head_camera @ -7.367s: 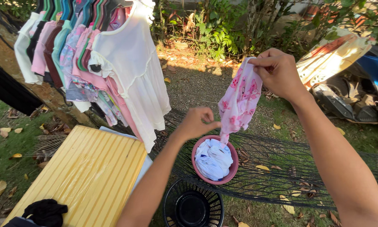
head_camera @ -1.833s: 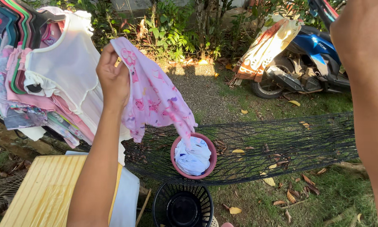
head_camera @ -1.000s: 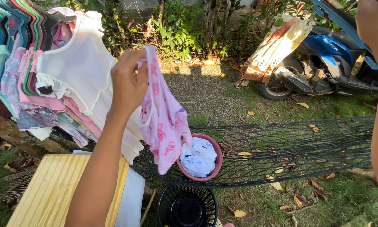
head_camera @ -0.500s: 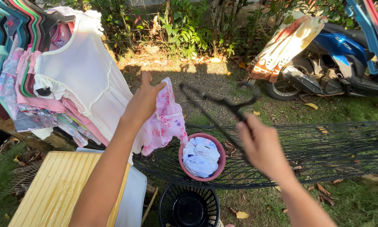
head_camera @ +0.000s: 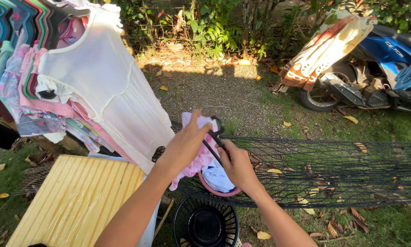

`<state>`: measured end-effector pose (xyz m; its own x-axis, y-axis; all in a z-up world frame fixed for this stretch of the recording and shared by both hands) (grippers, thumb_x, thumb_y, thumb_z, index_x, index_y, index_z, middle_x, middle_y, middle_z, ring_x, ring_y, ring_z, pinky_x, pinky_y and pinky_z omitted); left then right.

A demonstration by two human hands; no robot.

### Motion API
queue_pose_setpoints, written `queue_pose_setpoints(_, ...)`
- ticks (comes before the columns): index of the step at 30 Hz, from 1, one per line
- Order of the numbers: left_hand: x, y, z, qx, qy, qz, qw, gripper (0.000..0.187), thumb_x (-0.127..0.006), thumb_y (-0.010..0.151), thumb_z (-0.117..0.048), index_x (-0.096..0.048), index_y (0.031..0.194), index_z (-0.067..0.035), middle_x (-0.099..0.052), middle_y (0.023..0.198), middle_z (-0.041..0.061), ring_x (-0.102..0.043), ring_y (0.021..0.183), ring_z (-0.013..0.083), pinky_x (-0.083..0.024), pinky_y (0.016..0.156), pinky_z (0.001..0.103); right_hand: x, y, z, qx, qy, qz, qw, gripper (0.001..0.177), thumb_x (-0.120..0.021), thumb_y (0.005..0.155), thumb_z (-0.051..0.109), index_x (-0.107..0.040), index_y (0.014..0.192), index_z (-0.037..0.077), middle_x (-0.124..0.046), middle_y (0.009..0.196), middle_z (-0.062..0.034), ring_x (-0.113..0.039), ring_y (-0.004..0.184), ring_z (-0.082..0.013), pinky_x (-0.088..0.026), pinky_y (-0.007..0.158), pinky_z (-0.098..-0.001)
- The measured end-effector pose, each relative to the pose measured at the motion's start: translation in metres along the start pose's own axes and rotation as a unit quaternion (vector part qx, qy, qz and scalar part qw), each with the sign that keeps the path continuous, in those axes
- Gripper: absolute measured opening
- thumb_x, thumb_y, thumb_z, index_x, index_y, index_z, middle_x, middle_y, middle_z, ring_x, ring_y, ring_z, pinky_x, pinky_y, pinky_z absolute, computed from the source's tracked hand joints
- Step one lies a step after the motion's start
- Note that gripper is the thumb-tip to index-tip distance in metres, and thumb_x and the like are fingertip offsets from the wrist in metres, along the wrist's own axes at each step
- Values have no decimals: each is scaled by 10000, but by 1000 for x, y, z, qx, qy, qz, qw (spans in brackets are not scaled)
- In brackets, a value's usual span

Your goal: The person hangs a white top, a pink top, a black top, a pink jacket, and a pink patterned top on hangers and places them on a line by hand.

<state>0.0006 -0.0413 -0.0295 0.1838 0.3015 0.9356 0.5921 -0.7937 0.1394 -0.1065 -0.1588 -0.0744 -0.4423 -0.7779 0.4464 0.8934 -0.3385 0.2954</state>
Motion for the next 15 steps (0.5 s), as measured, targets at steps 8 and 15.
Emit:
queue_pose_setpoints(8,44,-34,6,-61,-142,-137,979,300,-690,864,-109,-681,1159,-51,-631,1397,150,-661,1210,387,-529,1015,413,-15,-5,-34,36,111,81,990,231,-566,1013,134,-641,1192,8,-622,776,-33,-528,708,-99,-508,668,-298)
queue_pose_setpoints(15,13,-30,43,-108,-63,-12,992,155,-649,906,-114,-706,1029,-39,-712,986,135,-669,986,372,-454,937,501,-34,-2,-79,15,246,212,946,306,-560,1084,260,-699,1148,-5,-689,1148,-97,-650,1052,-162,-524,940,-339)
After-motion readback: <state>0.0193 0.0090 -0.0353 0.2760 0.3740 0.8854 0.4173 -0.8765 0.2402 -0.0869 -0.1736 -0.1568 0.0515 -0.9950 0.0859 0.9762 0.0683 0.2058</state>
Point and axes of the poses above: each hand's wrist, its own y-axis towards the middle knuckle, its own x-axis out of the back of the hand, z = x × y, the point moved 6 cm from there along y, towards the middle knuckle
